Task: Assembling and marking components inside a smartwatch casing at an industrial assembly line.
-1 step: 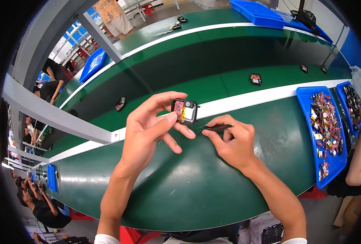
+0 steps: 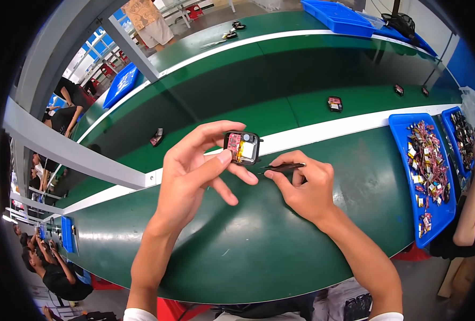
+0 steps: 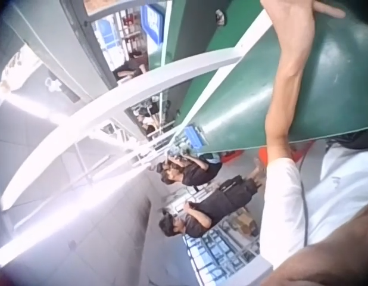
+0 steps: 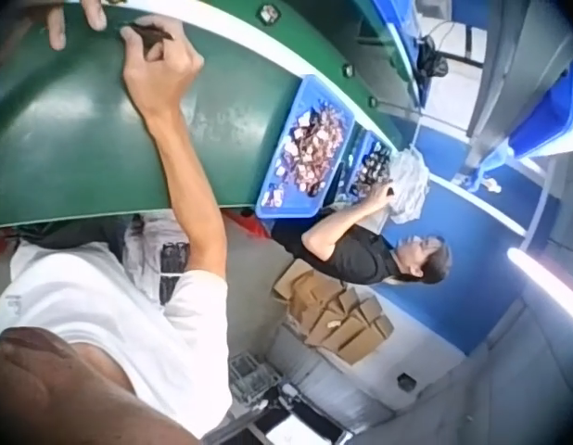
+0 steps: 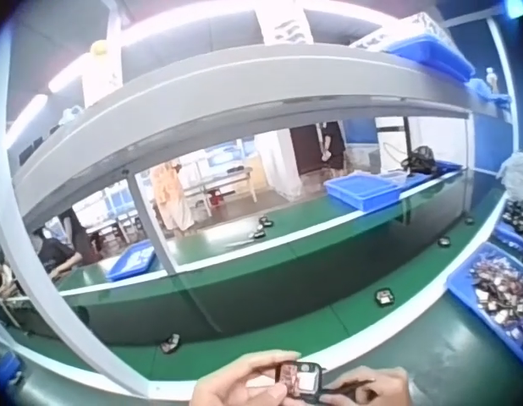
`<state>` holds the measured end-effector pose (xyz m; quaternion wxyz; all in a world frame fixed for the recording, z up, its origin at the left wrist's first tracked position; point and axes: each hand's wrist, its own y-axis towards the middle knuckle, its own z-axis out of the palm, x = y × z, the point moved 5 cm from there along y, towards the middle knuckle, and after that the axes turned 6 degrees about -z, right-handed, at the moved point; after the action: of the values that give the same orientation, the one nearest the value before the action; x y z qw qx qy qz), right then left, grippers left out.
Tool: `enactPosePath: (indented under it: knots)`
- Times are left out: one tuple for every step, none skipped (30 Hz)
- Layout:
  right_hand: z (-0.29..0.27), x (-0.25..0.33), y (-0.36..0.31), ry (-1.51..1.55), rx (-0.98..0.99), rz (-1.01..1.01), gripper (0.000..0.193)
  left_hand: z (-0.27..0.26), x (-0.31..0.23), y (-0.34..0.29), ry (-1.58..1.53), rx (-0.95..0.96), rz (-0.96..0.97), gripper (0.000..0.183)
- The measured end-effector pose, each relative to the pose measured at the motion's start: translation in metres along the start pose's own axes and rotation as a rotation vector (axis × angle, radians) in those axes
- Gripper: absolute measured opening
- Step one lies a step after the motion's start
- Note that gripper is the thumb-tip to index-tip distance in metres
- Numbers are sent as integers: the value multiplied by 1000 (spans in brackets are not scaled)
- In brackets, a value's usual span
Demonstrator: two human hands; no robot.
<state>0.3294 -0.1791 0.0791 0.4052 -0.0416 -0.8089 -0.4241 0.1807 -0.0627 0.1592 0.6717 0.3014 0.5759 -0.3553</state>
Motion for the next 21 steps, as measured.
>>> enactPosePath:
  knots:
    - [1,1,1,3,3,5,16,4,-6,-4,-37,26,4,39]
    - [1,3,2,11,-5,1,17,7,-9,-7,-51,35,1,42]
    - [0,3,2,7,-5,1,17,9,-11,-9,-54,37,2,42]
    - [0,1,1,15,-2,8,17,12,-13,-12,-73,50,2,43]
    - [1,0,1,23,1,16,17,14,-14,-15,-91,62,1,44]
    - [1,-1,1,21,1,16,17,16,-16,-16,-104,66,-5,46]
    - [1,0,1,20,-4,-9,17,18,-18,-18,-106,68,-5,46]
    - [0,0,1,18,-10,-33,18,20,-19,-20,-117,78,-12,46]
    - [0,0,1,15,-10,-32,18,22,-21,-21,-129,89,-19,46]
    - [0,0,1,6,-8,-37,18,23,-22,-23,-132,83,-22,46]
    - [0,1,1,-3,-5,-43,18,23,-23,-24,-132,82,-21,46]
    - [1,0,1,-20,-1,-52,19,24,-24,-26,-127,84,-10,45]
    - [1,-1,0,-20,-2,-52,19,24,-25,-27,-123,87,2,45]
    - [1,-1,-1,-25,6,-66,19,25,-26,-27,-135,98,0,43]
    - [1,-2,-1,-30,14,-80,19,26,-27,-29,-134,98,1,43]
    - [1,-3,-1,-24,19,-79,20,27,-29,-30,-121,88,7,43]
    - [1,-4,-1,-26,19,-79,20,27,-30,-31,-107,77,14,42]
    - [1,-4,-1,-17,18,-75,20,28,-31,-32,-99,84,26,42]
    - [1,-5,-2,-8,18,-71,20,29,-31,-33,-100,85,26,42]
    - [0,-5,-2,-10,18,-71,20,30,-32,-34,-100,89,39,42]
    - [0,-5,-2,-11,19,-67,20,31,-33,-35,-101,94,52,42]
